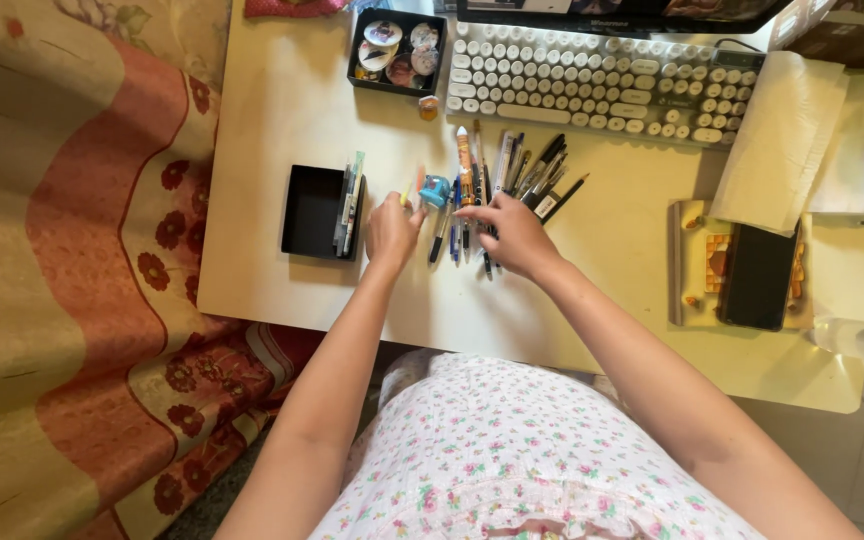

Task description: The person organizes pens, pencils, and accessories into containers on a desk by hand. They then dust the tabletop and desk items using a handheld duster and wipe the surface with paper towels.

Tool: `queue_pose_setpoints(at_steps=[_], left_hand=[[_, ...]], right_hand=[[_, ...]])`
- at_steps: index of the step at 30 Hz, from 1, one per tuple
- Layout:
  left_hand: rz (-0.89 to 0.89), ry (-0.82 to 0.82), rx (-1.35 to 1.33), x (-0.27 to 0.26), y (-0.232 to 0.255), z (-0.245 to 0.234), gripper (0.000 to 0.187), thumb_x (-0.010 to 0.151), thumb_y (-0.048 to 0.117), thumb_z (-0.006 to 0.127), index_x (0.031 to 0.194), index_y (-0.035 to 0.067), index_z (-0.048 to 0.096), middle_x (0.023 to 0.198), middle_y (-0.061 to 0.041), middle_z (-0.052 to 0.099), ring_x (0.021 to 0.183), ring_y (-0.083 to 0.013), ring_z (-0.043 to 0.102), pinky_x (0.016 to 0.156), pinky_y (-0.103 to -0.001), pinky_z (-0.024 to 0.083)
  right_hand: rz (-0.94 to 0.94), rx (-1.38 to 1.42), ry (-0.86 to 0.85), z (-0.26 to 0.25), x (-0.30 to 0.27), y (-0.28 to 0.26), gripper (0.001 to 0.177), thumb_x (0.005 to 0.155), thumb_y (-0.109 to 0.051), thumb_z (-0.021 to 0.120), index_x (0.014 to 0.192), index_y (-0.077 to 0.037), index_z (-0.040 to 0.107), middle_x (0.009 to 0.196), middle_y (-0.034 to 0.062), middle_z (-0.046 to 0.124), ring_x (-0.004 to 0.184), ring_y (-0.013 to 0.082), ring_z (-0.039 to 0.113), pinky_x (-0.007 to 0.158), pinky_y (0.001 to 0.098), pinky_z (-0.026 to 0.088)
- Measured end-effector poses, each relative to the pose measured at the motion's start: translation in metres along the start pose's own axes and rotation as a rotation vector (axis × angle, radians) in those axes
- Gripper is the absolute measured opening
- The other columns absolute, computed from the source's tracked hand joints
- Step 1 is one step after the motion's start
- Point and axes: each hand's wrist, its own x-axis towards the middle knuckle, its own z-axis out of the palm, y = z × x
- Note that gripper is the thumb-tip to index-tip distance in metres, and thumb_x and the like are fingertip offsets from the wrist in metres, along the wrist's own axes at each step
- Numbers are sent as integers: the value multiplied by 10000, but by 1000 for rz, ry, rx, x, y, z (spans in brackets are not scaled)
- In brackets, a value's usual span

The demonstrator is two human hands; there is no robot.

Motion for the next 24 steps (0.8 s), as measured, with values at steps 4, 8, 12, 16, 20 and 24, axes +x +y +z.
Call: queue_pose_setpoints(at_steps=[4, 8, 12, 16, 20, 24], left_hand=[[-37, -57, -36, 1, 5, -7, 282, 864, 321, 760, 930, 51, 710, 879, -189, 741, 840, -378, 717, 745, -468, 554], [-67, -86, -396, 4, -5, -12, 280, 910, 269, 701, 1003, 17, 625, 842, -185, 765, 772, -347, 771, 700, -424, 602], [-73, -227, -578, -16, 7, -23, 307, 940, 214, 651, 1153, 16, 554, 842, -223, 727, 721, -394, 757, 604, -473, 584], [173, -72, -15, -25, 45, -33, 587, 846, 318, 780, 1350, 168, 518, 808, -194, 748, 738, -414, 717, 625, -494, 542], [237, -29, 101, -3, 55, -28, 619, 865, 373, 792, 1370, 162, 505, 822, -179, 750, 762, -396, 732, 632, -489, 558], [218, 48, 128, 20, 51, -24, 541, 918, 321, 753, 1385, 164, 530, 836, -173, 752, 759, -378, 742, 636, -485, 569]], right_hand=[[-47, -186, 38, 16, 0, -1, 439, 836, -144, 680, 1254, -271, 726, 1020, 158, 573, 970, 349, 569, 845, 464, 495], [37, -182, 134, 24, -9, 16, 383, 867, -177, 696, 1250, -178, 701, 1030, 163, 570, 969, 353, 569, 871, 472, 484], [82, -91, 189, 25, -15, 26, 330, 886, -194, 693, 1213, -150, 694, 999, 159, 567, 972, 350, 569, 870, 465, 483], [109, -112, 228, 26, -17, 17, 274, 873, -242, 725, 1133, -159, 695, 984, 134, 572, 983, 336, 574, 863, 461, 474], [233, -194, 202, 26, -20, 4, 231, 855, -319, 767, 1047, -206, 705, 977, 99, 581, 1002, 313, 579, 836, 467, 464], [251, -196, 269, 28, -26, 11, 202, 850, -303, 771, 1021, -215, 710, 1000, 93, 592, 1013, 315, 584, 841, 472, 465]])
